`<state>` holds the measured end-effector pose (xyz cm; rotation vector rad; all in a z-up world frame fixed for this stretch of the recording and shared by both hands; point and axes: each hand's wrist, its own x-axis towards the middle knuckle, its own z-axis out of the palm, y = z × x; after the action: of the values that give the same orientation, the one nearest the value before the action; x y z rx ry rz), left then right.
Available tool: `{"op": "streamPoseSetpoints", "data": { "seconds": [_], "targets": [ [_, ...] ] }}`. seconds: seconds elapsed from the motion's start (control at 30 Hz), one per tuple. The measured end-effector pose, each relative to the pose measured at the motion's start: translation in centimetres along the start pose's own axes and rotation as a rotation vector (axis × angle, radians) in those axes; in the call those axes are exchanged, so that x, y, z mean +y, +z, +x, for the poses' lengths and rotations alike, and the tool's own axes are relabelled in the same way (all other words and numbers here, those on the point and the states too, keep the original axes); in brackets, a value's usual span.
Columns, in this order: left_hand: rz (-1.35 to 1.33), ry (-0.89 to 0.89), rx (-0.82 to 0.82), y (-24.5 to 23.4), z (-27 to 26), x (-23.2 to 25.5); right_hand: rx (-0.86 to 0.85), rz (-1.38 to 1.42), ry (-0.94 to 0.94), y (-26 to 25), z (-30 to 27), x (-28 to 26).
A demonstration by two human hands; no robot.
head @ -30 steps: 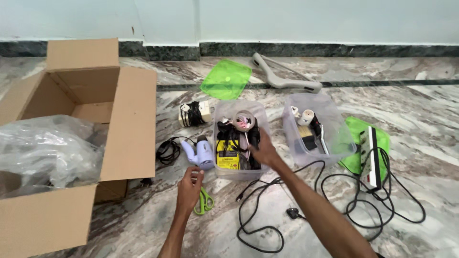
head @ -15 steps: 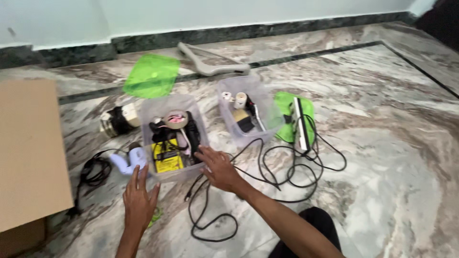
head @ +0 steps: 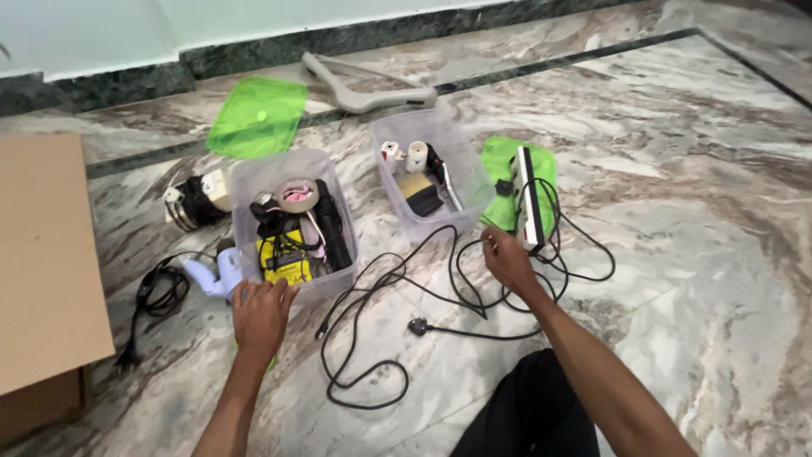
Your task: The person organizes various hair styling tools, power cords, and accessories into transparent plastic storage bins by hand while sitting on a marble floor.
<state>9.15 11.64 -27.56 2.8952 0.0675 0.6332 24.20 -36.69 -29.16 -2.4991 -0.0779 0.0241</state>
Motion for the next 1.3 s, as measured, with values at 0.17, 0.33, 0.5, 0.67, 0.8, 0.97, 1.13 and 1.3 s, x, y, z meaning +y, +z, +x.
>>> {"op": "streamPoseSetpoints", "data": {
  "seconds": [0.17, 0.33, 0.5, 0.67, 0.8, 0.97, 1.13, 1.3],
  "targets": [
    [0.045, -0.009, -0.075, -0.1, 0.1, 0.1, -0.406, -0.458, -0.242, 4.3, -1.5, 3.9],
    [0.098, -0.015, -0.079, 0.2, 0.2, 0.1, -0.397, -0.523, 0.085, 3.4, -3.6, 4.4],
    [0.095, -0.024, -0.102, -0.3, 0.3, 0.5, -0.422, -0.541, 0.192, -1.5, 0.6, 7.9],
    [0.112, -0.034, -0.104, -0.6, 0.5, 1.2, 0.288, -0.421, 0.132, -6.6, 2.2, 4.9],
    [0.123, -0.013, -0.091, -0.8, 0.8, 1.4, 0.475, -0.332, -0.118, -7.6, 4.4, 4.0],
    [0.119, -0.042, -0.123, -0.6, 1.2, 1.7, 0.142, 0.014, -0.028, -4.9, 10.1, 6.8],
    [0.141, -0.048, -0.093, 0.0, 1.4, 1.7, -0.113, -0.366, -0.070, 1.8, 15.4, 12.4],
    [0.143, -0.044, -0.065, 0.7, 1.6, 1.6, 0.313, -0.355, -0.209, 4.3, 11.7, 13.7]
  ]
}}
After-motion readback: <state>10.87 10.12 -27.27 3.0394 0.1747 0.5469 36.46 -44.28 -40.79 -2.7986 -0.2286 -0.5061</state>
